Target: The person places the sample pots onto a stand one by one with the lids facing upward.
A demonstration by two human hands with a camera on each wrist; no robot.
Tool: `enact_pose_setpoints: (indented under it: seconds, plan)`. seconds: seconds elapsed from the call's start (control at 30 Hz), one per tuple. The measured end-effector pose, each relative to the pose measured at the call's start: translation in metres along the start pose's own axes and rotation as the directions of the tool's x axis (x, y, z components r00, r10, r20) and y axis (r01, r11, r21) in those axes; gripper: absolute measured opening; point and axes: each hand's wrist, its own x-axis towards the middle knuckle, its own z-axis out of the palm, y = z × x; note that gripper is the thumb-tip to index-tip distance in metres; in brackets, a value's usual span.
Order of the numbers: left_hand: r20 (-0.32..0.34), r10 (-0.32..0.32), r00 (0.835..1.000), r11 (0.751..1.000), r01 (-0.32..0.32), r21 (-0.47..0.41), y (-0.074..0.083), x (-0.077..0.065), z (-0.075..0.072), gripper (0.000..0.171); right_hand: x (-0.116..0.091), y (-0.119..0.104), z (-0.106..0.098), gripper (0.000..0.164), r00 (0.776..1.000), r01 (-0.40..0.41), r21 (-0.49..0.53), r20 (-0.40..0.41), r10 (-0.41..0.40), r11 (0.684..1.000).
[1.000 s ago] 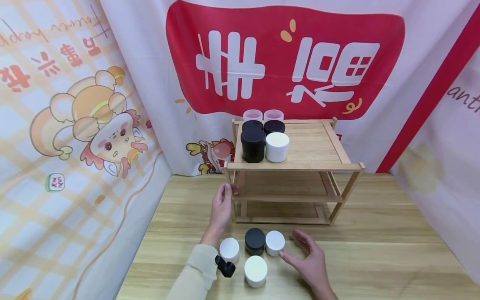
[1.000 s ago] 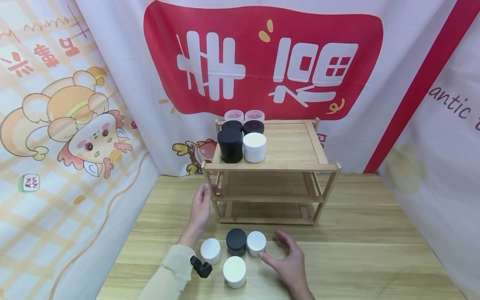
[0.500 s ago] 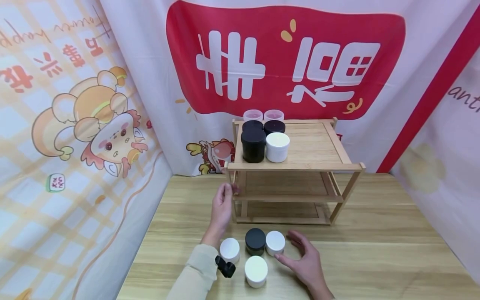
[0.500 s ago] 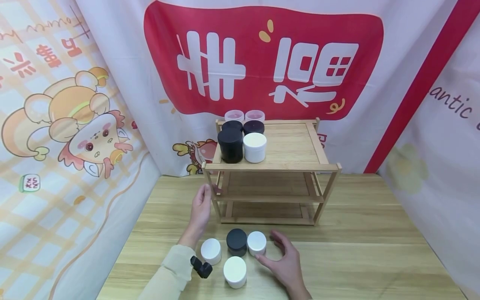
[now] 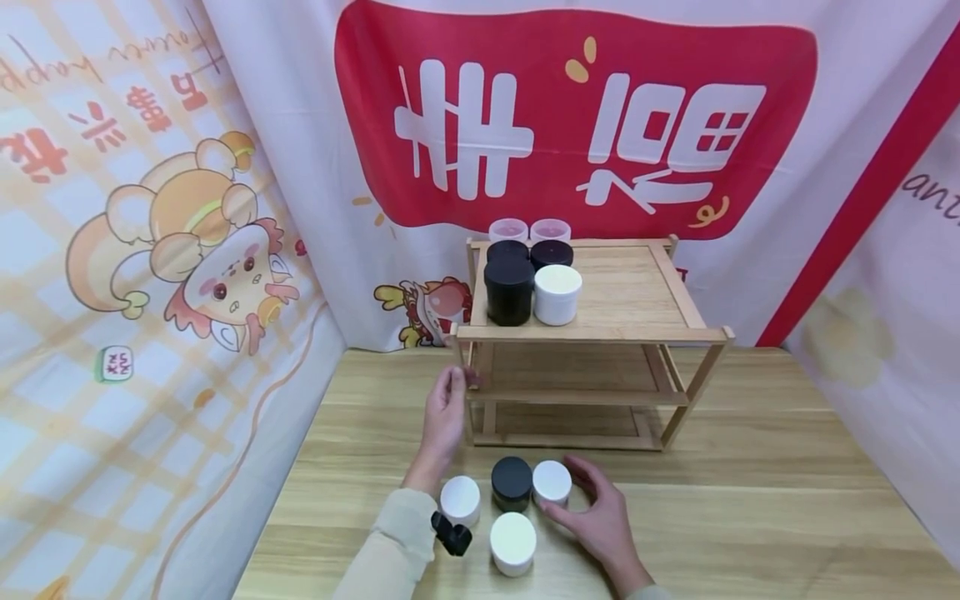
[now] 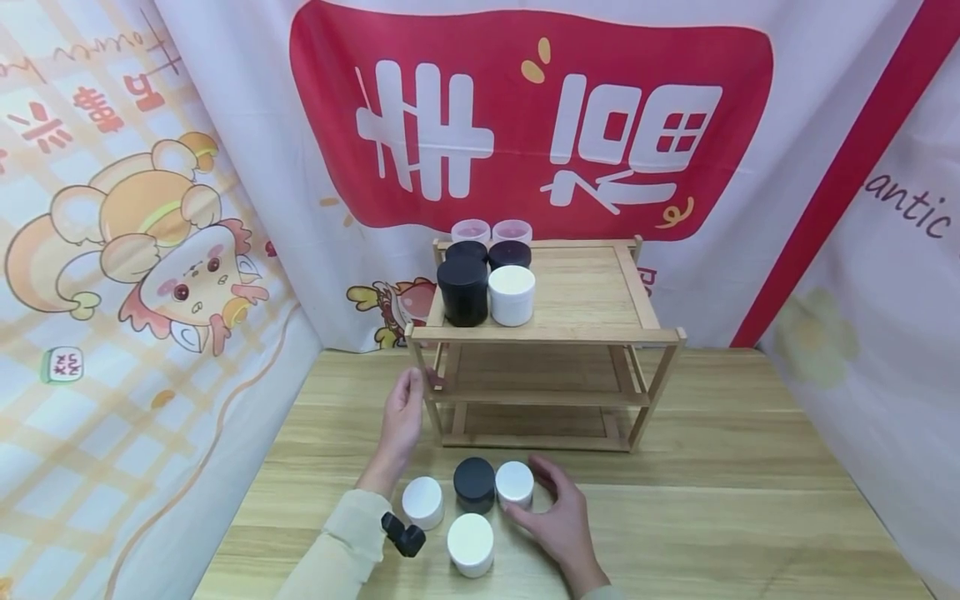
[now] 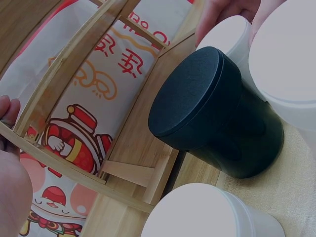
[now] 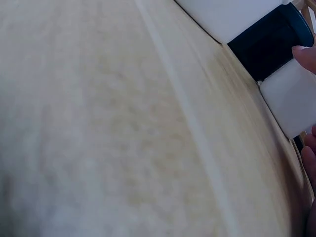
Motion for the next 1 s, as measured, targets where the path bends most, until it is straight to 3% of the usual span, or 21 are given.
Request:
enact_pose_setpoints:
  seconds: [0.37, 1.0]
  plan:
    - [0.005, 0.0, 1.0, 1.0, 0.0, -0.005, -0.0006, -0.0005, 0.0006, 0.052, -0.0001, 0.0043, 0.0026, 0.072, 1.0, 0.014, -0.014, -0.016, -0.015, 1.0]
    - [-0.003, 0.002, 1.0, 1.0, -0.002, 0.005, 0.0001, -0.0021, 0.0004, 0.055, -0.0021, -0.0015, 0.0012, 0.071, 0.999, -0.03, -0.033, -0.026, 0.029, 0.999]
